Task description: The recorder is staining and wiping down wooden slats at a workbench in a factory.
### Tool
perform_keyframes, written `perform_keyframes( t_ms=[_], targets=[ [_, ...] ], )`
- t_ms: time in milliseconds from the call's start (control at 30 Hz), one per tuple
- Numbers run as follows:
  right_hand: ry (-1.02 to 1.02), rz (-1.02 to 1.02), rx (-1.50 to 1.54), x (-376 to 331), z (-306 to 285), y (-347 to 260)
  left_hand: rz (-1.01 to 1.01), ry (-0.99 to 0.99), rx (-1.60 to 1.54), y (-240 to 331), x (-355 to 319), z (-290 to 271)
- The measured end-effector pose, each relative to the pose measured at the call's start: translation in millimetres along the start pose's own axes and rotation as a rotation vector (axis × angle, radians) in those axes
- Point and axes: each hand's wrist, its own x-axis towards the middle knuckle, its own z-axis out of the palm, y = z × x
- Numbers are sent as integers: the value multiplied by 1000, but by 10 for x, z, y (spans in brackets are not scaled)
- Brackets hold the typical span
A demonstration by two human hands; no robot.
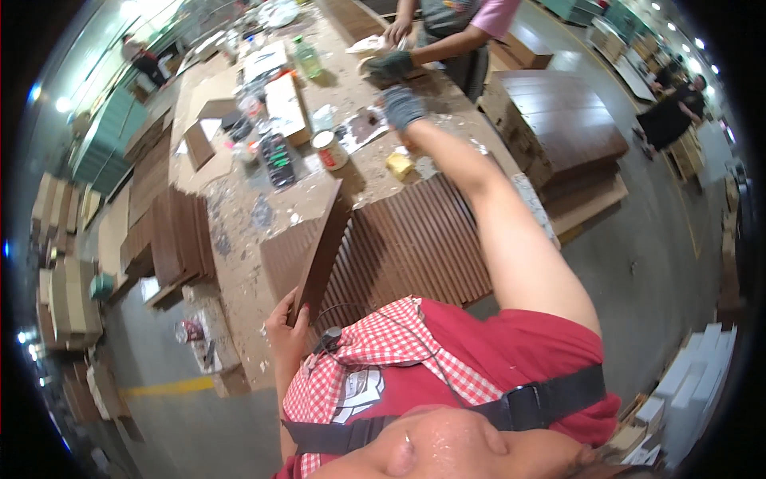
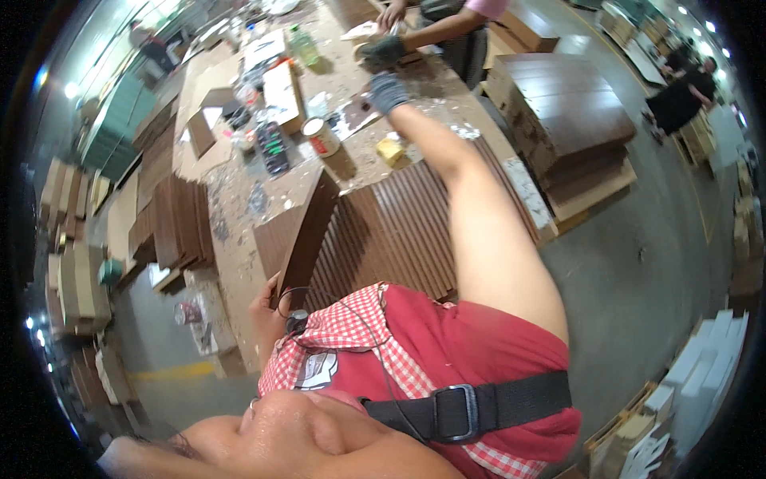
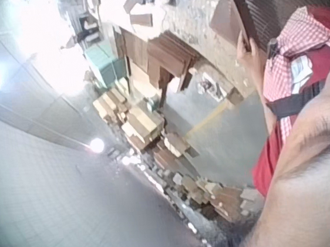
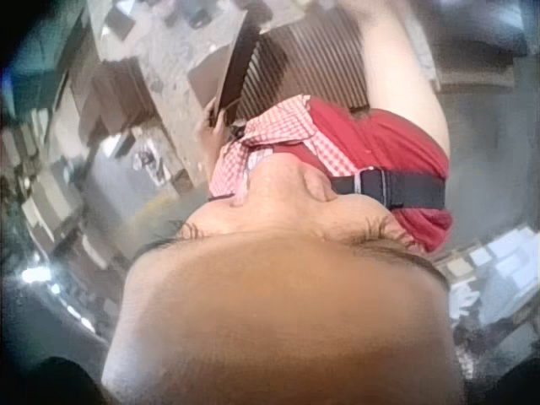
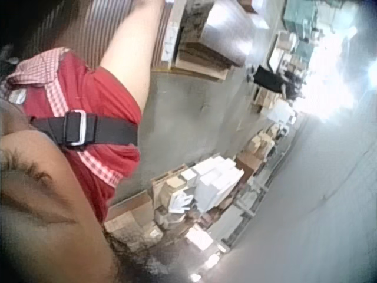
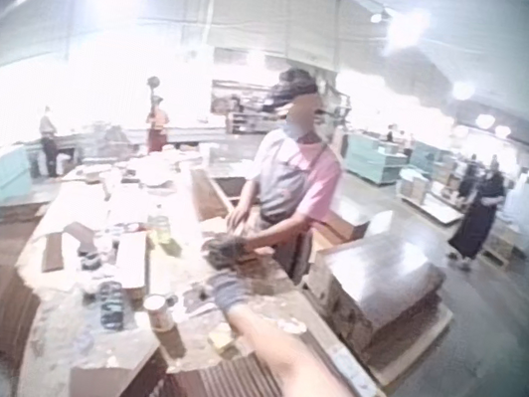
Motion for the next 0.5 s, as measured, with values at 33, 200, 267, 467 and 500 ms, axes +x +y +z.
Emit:
perform_keyframes(
  t_ms=[33, 200, 267, 467, 500],
  targets=[
    [-60, 12, 81, -2, -28, 166, -57, 29, -23, -94, -51, -3],
    [-19, 393, 260, -395, -110, 1189, -72, 93, -175, -573, -227, 148],
    [35, 563, 166, -725, -111, 1420, -128, 183, -79, -740, -215, 229],
    [697, 768, 2456, -1408, -351, 1151, 3, 167, -245, -1022, -160, 171],
    [598, 556, 2313, -1350, -442, 1094, 20, 170, -242, -1033, -153, 164]
  ],
)
